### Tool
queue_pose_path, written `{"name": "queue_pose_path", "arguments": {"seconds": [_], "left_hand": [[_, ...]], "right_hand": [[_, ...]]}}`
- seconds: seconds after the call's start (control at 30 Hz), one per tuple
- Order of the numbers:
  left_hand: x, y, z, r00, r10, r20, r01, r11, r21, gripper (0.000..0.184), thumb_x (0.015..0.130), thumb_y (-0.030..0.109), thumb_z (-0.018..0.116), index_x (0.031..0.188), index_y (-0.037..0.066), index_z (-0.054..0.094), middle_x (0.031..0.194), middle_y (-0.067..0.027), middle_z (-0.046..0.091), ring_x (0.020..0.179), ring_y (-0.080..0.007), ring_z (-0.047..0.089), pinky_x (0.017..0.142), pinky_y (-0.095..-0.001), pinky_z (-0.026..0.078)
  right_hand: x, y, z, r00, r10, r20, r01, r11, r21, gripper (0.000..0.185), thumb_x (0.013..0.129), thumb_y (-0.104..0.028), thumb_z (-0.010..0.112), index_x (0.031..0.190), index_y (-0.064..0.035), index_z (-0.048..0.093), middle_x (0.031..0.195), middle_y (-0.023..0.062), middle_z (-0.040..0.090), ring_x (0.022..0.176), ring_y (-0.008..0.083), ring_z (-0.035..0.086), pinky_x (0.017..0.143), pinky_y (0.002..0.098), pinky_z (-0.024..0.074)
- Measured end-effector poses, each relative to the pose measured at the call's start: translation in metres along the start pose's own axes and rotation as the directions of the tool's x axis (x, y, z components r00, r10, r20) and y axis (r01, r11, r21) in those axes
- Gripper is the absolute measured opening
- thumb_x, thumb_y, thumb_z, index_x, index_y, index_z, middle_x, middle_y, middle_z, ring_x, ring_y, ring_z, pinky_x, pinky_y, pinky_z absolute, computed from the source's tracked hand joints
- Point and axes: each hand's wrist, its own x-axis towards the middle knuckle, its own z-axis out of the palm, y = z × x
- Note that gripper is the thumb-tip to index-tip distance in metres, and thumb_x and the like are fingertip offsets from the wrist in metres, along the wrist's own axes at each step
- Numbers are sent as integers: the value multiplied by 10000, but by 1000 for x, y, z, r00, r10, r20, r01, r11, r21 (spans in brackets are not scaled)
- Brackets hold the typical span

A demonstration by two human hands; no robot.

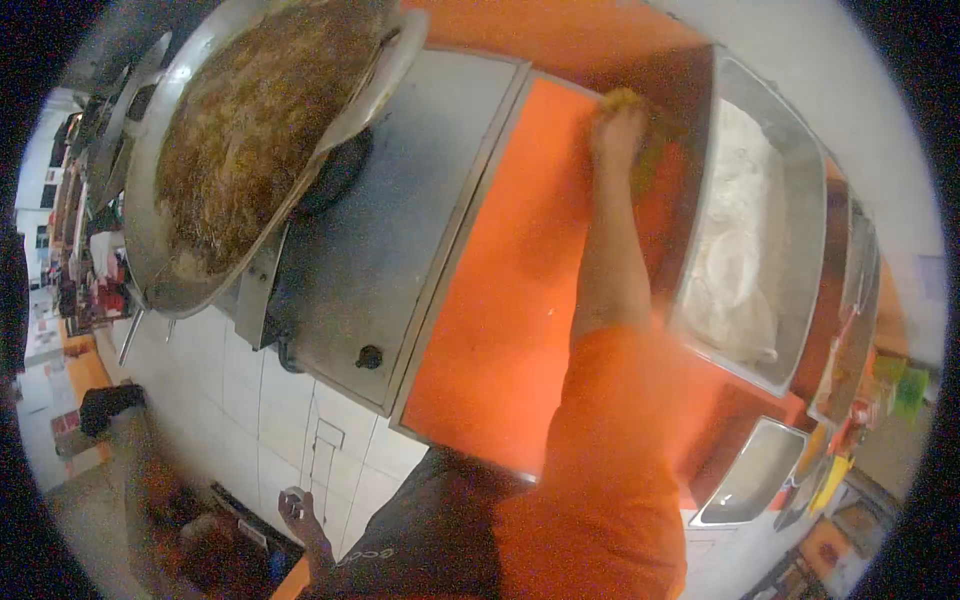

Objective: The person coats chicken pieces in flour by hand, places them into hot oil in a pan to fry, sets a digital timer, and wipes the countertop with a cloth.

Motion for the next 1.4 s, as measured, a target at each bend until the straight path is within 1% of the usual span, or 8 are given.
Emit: {"name": "queue_pose_path", "arguments": {"seconds": [0.1, 0.3, 0.67, 0.73, 0.87, 1.1, 1.23, 1.4], "left_hand": [[-2, 14, 2, 1000, -29, 11, 29, 1000, -5, 694, 804, 43, 767, 1407, 49, 423, 1283, -117, 516, 1124, -222, 516, 909, -373, 471], [25, 15, 16, 995, 42, 87, -39, 999, -31, 679, 820, 51, 754, 1410, 49, 417, 1320, -131, 505, 1151, -226, 518, 911, -370, 469], [73, -9, 3, 929, 180, 324, -148, 982, -121, 686, 828, 79, 754, 1421, 67, 408, 1317, -153, 494, 1210, -250, 490, 940, -379, 478], [81, -24, -11, 929, 178, 324, -161, 984, -77, 684, 824, 89, 762, 1411, 59, 413, 1313, -148, 495, 1202, -248, 496, 944, -379, 477], [98, -74, -45, 929, 149, 338, -117, 987, -113, 667, 815, 99, 776, 1381, 30, 431, 1289, -133, 513, 1162, -239, 517, 941, -371, 476], [106, -123, -60, 911, 139, 389, -105, 989, -107, 667, 806, 113, 789, 1371, 24, 446, 1255, -138, 540, 1137, -232, 525, 942, -358, 460], [100, -97, -54, 915, 124, 384, -88, 990, -108, 695, 810, 139, 791, 1398, 26, 438, 1303, -170, 516, 1185, -252, 511, 988, -390, 437], [94, -83, -44, 920, 159, 358, -105, 981, -165, 675, 816, 127, 786, 1392, 33, 447, 1290, -155, 521, 1171, -248, 515, 982, -393, 441]], "right_hand": [[-15, -43, 44, 933, -356, -51, 359, 931, 62, 410, 923, -227, 500, 1240, 19, 582, 1329, 252, 549, 1275, 412, 479, 1106, 464, 354], [-106, -99, -4, 830, -554, 65, 497, 787, 364, 350, 908, -135, 578, 1231, -4, 612, 1343, 225, 551, 1301, 372, 476, 1115, 441, 361], [-436, -120, -133, 707, -619, 341, 183, 626, 758, 158, 847, -15, 618, 992, -12, 681, 1151, 166, 663, 1160, 358, 599, 1034, 439, 457], [-529, -111, -183, 746, -549, 377, 188, 717, 671, 165, 841, 0, 630, 994, -15, 688, 1101, 168, 670, 1065, 320, 638, 963, 420, 489], [-591, -101, -306, 839, -70, 540, -218, 866, 451, 134, 839, 2, 648, 965, 16, 694, 853, 112, 617, 759, 210, 570, 697, 342, 475], [-555, -177, -392, 908, 107, 405, -222, 943, 249, 33, 854, 22, 621, 859, 36, 651, 747, 61, 522, 724, 157, 520, 665, 270, 419], [-514, -178, -409, 981, 147, 126, -192, 841, 506, 208, 933, -162, 635, 1074, -31, 717, 893, 49, 607, 809, 115, 589, 700, 266, 468], [-478, -198, -415, 978, 143, -149, -47, 855, 516, 193, 906, -33, 630, 1075, 11, 711, 855, 67, 568, 806, 148, 551, 711, 276, 458]]}}
